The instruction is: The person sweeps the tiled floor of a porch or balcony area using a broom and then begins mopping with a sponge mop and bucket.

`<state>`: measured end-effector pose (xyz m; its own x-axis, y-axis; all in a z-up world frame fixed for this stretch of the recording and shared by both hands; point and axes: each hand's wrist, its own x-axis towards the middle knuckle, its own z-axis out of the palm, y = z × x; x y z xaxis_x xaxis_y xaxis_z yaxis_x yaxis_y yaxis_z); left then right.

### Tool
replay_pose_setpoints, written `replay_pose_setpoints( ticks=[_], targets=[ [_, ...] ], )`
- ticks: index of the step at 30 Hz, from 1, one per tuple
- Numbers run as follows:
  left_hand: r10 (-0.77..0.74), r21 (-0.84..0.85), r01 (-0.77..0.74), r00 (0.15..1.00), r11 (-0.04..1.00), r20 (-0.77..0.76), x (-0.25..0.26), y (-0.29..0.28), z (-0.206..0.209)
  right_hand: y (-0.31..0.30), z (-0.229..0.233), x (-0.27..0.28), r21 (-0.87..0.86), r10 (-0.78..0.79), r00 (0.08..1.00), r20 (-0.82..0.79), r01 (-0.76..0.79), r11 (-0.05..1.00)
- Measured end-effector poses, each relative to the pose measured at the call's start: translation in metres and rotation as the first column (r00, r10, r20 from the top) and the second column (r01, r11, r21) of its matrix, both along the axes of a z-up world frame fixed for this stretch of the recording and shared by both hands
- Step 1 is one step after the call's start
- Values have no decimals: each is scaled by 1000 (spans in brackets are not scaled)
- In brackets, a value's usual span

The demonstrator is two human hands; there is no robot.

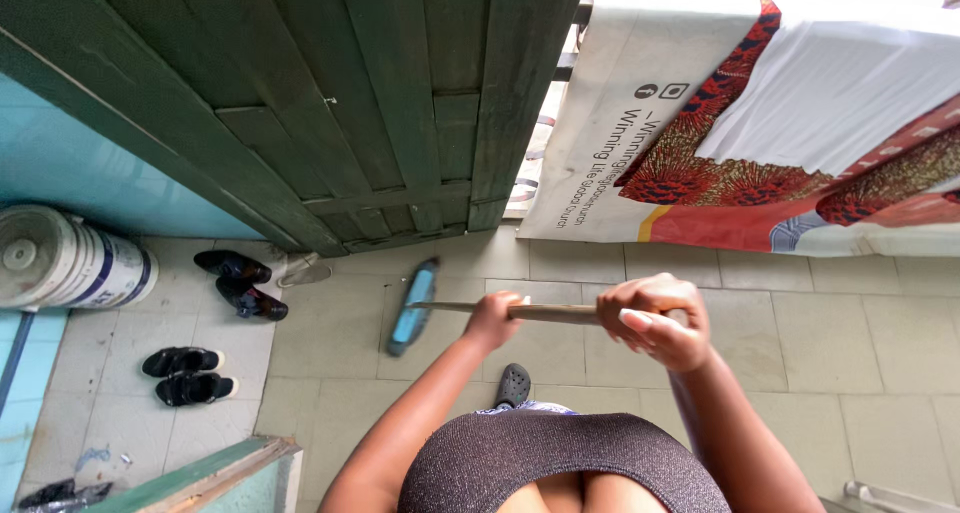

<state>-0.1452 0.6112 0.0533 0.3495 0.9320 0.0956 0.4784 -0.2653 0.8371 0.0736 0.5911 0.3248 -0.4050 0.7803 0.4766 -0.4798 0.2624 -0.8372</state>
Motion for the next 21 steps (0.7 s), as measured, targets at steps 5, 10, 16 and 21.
replay_pose_setpoints(
  ticks=[5,10,16,21],
  targets=[
    [147,12,-146,988,989,-45,-43,-3,-44,8,-56,1,-51,60,985,161,-53,997],
    [278,-23,-286,944,958,-179,-62,-3,-76,12,-99,5,-202,114,975,192,-74,977],
    [275,181,-270,961,946,-6,2,16,-56,20,-75,63,-306,-89,989,115,120,944],
    [29,250,-34,999,968,21,114,28,13,6,5,140,-102,-234,961,-148,221,970]
  ],
)
